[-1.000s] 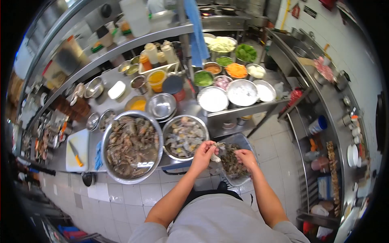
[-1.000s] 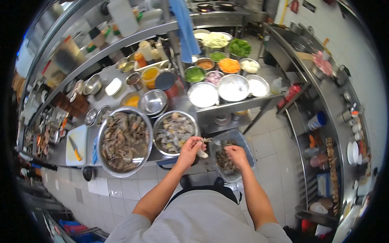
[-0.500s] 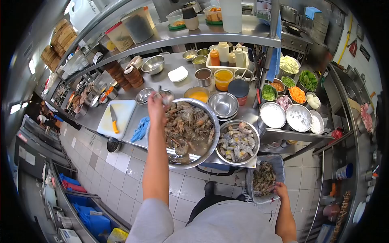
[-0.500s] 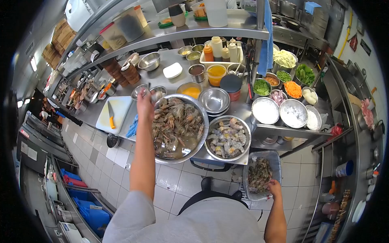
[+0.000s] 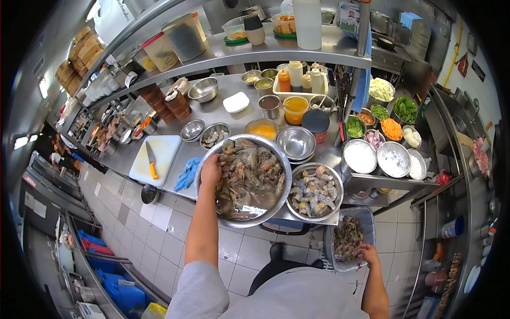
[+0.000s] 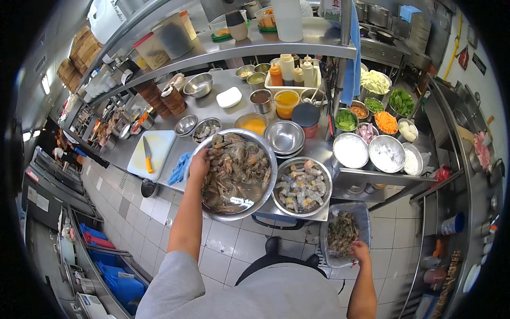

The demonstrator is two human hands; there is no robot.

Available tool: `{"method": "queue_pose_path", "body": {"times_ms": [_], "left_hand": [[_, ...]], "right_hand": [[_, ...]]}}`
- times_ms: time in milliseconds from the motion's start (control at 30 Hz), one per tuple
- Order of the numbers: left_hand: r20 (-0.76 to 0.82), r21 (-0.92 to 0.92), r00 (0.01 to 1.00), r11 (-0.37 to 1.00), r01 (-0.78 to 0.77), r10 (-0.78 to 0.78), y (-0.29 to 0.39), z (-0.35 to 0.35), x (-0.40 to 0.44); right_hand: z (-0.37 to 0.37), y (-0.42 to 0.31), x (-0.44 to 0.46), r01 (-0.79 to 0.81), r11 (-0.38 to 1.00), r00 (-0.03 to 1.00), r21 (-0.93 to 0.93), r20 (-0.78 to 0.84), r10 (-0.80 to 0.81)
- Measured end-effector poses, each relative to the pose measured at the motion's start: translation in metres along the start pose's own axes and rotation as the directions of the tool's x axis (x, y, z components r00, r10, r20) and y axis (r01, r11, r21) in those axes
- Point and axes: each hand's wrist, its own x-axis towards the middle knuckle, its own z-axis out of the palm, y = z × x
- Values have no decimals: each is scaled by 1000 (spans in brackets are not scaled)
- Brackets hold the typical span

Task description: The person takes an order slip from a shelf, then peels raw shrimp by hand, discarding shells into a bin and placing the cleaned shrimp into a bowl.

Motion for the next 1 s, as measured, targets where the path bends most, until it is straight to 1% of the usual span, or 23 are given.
{"method": "queue_pose_path", "body": {"times_ms": [67,100,133,200,267,300,333,367,400,433,500,533,567,600,633,667,733,767,800,867,933,967,1000], "left_hand": [[235,2,964,991,131,-128,15,-12,4],[237,1,963,992,129,-126,21,-15,3],[271,66,954,992,110,-124,27,-18,1],[307,129,945,988,80,-117,34,-21,1],[183,-115,963,968,222,-199,31,-28,1],[247,-305,940,902,305,-234,28,-34,4],[250,-303,941,904,302,-230,29,-34,4],[237,-431,939,839,332,-250,29,-35,3],[228,-550,935,756,354,-272,43,-48,3],[318,-490,935,818,303,-156,57,-63,3],[371,-550,924,780,299,-93,103,-76,-3],[415,-606,909,737,300,-29,129,-80,-7],[536,-520,844,788,329,2,166,-95,-10],[648,-431,761,837,338,26,199,-99,-13],[586,-522,788,831,192,186,217,-82,-24],[563,-618,764,775,135,316,236,-64,-34],[575,-705,662,702,103,481,277,-27,-62],[498,-795,641,603,69,584,293,-1,-78],[619,-711,528,701,60,582,317,2,-85],[475,-833,534,553,18,699,346,38,-115],[631,-737,439,671,80,640,379,37,-131],[757,-623,352,770,137,550,390,42,-135],[758,-623,350,770,139,550,396,48,-141]], "right_hand": [[-1,-1,0,-36,999,999,3,-12,36],[1,-3,0,-11,1000,1000,-29,-15,10],[3,-5,-1,13,998,1000,-62,-16,-14],[6,-12,-2,3,1000,1000,-31,-8,-3],[9,-21,-4,-7,1000,1000,5,-2,7],[11,-24,-2,57,998,998,-11,17,-57],[13,-27,0,121,992,992,-27,40,-120],[13,-30,0,120,992,992,-24,39,-119],[19,-49,-12,216,975,976,-49,34,-215],[28,-68,-22,309,948,951,-74,30,-308],[52,-119,-45,584,788,807,-196,31,-590],[64,-149,-64,656,723,747,-217,52,-663],[78,-192,-99,721,651,682,-238,73,-728],[91,-227,-129,744,616,655,-259,98,-749],[100,-251,-143,825,399,492,-399,162,-855],[109,-270,-156,870,295,397,-395,209,-894],[123,-290,-163,901,98,236,-422,291,-927],[127,-293,-164,880,54,224,-472,311,-924],[124,-287,-162,867,66,239,-493,296,-925],[120,-273,-146,796,220,448,-564,305,-840],[103,-246,-130,766,223,484,-603,312,-818],[95,-235,-126,708,369,616,-602,272,-739],[89,-222,-123,628,503,733,-594,234,-638]]}}
